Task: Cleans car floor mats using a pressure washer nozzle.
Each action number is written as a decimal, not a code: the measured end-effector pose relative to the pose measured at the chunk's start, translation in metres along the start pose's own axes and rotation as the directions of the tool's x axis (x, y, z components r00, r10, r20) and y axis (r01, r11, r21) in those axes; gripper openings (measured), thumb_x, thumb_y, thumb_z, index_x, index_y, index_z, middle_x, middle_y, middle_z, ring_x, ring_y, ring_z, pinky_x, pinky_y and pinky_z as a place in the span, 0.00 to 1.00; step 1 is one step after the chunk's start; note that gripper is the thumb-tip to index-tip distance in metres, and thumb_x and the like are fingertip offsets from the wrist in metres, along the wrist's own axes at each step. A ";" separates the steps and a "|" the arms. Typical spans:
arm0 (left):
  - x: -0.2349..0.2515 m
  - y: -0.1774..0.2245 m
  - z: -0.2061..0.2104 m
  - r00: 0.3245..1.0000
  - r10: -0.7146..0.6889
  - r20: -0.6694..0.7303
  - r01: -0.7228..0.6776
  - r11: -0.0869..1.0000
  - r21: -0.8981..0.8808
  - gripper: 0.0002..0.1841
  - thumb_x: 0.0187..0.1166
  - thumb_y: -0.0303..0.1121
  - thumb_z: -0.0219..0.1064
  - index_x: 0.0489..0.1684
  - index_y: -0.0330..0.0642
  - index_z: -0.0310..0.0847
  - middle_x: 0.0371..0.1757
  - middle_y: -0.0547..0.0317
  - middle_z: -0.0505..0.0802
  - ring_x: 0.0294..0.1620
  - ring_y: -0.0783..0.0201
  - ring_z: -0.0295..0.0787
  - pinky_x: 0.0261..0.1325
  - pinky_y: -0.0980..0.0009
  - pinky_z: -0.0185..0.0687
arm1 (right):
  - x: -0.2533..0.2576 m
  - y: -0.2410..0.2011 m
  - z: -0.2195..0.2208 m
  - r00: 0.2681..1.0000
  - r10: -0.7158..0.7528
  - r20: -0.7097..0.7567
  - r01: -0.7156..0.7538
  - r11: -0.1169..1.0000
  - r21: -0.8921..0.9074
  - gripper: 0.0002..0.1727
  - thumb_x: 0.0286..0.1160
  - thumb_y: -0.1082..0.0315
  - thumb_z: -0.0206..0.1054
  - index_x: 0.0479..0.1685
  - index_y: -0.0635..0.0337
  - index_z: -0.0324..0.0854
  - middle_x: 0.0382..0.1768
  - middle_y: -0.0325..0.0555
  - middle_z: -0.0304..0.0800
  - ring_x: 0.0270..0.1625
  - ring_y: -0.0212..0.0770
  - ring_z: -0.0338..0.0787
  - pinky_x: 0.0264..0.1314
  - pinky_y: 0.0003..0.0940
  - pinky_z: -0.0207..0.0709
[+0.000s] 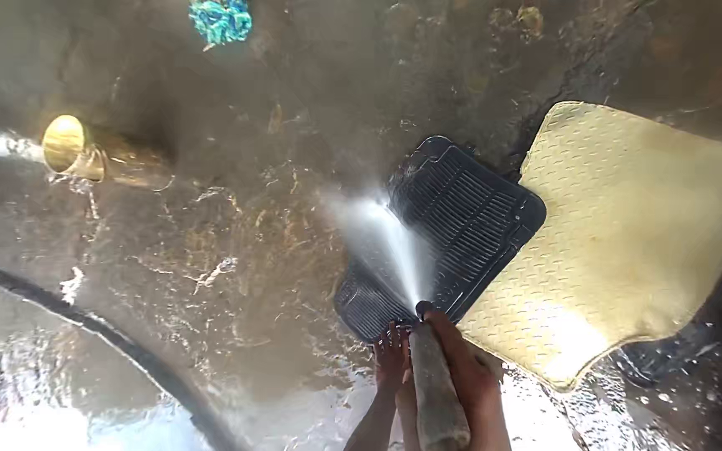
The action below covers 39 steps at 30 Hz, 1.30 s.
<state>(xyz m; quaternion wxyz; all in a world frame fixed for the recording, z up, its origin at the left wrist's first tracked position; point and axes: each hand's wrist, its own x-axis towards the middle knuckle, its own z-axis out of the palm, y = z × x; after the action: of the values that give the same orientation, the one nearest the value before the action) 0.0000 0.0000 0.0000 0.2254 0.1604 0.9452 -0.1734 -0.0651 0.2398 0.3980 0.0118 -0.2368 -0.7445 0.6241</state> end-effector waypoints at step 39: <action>-0.212 -0.163 -0.797 0.898 0.323 -0.299 -0.440 0.619 -0.651 0.16 0.84 0.23 0.61 0.67 0.32 0.83 0.61 0.50 0.91 0.57 0.68 0.86 0.65 0.66 0.81 | -0.367 -0.229 -0.116 0.913 -0.405 -0.036 0.394 0.904 -0.168 0.45 0.53 0.63 0.79 0.83 0.55 0.73 0.26 0.48 0.90 0.27 0.52 0.92 0.27 0.53 0.85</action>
<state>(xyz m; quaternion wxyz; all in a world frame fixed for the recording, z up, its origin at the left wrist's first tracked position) -0.1786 0.1264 0.8121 0.2277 0.2720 0.8965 0.2654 0.2197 0.1872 0.7398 0.1468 -0.1009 -0.8231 0.5392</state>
